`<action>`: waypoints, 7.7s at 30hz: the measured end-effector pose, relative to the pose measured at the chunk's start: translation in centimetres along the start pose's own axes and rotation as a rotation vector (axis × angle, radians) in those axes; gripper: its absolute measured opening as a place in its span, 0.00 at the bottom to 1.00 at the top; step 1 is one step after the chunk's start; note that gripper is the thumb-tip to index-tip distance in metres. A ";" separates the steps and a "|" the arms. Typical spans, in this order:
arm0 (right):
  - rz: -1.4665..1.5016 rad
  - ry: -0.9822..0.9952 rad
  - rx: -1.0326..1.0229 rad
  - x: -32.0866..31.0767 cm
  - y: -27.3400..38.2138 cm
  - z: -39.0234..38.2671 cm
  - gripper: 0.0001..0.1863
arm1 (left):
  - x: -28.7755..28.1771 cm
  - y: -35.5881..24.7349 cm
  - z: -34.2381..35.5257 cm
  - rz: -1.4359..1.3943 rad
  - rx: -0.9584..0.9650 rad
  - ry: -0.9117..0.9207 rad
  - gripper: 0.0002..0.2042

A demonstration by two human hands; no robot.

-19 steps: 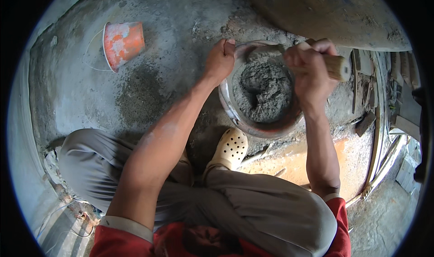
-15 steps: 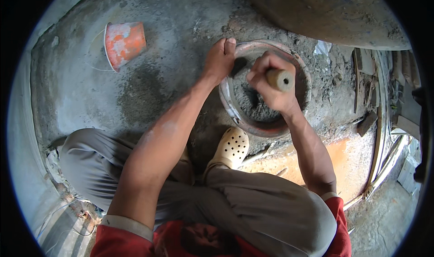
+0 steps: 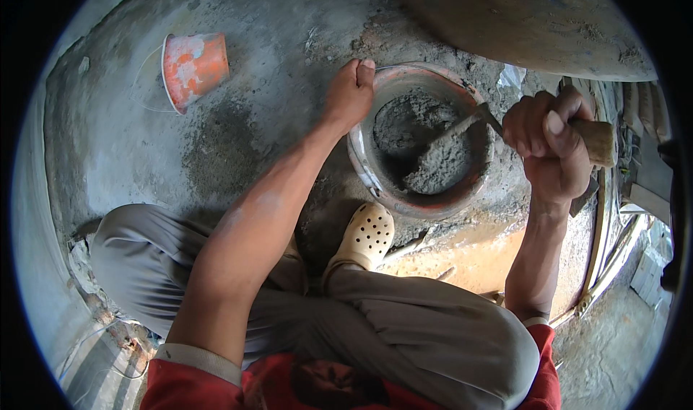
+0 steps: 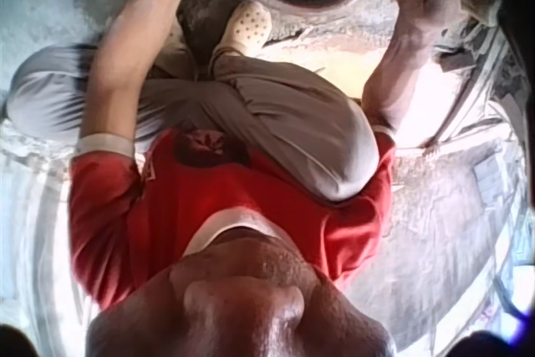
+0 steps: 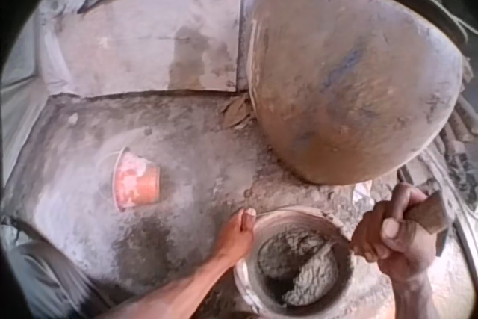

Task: The person mixes cement in a bucket using a trowel, then carries the bucket to a wall and applies the cement to cover a pipe and surrounding area. The person repeatedly scoops cement from the bucket and smooths it onto the wall surface.

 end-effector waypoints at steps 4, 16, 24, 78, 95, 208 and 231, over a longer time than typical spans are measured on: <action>-0.301 -0.365 0.026 0.8 -6.3 -0.2 0.10 | -0.1 0.1 0.2 0.002 -0.030 0.001 0.20; -0.166 -0.143 0.008 -1.0 1.1 -6.5 0.13 | -0.3 0.4 0.1 0.068 -0.061 -0.041 0.24; -0.438 -0.677 0.276 -7.9 6.4 -17.3 0.15 | -0.1 1.0 -0.1 -0.011 -0.227 0.046 0.27; -1.069 0.070 0.957 -6.2 1.4 -21.7 0.28 | 0.0 1.1 0.6 -0.040 -0.156 0.032 0.23; -1.498 -0.074 0.507 -8.0 6.0 -23.1 0.16 | -0.4 -0.5 -0.2 -0.003 -0.082 0.004 0.24; -0.878 -0.365 1.063 -1.1 -1.9 -18.0 0.20 | 5.1 -10.3 -9.2 0.071 0.115 -0.045 0.14; -0.599 -0.922 0.744 -2.3 0.8 -17.4 0.11 | 5.2 -10.6 -9.9 0.034 0.061 0.033 0.16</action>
Point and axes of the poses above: each hand's wrist, its own z-axis towards the middle knuckle, its own x-axis out of the palm, y = z × x, the point moved 5 cm from there along z, towards the middle knuckle, and after that the axes turned 6 degrees about -x, right-handed, at the moved point
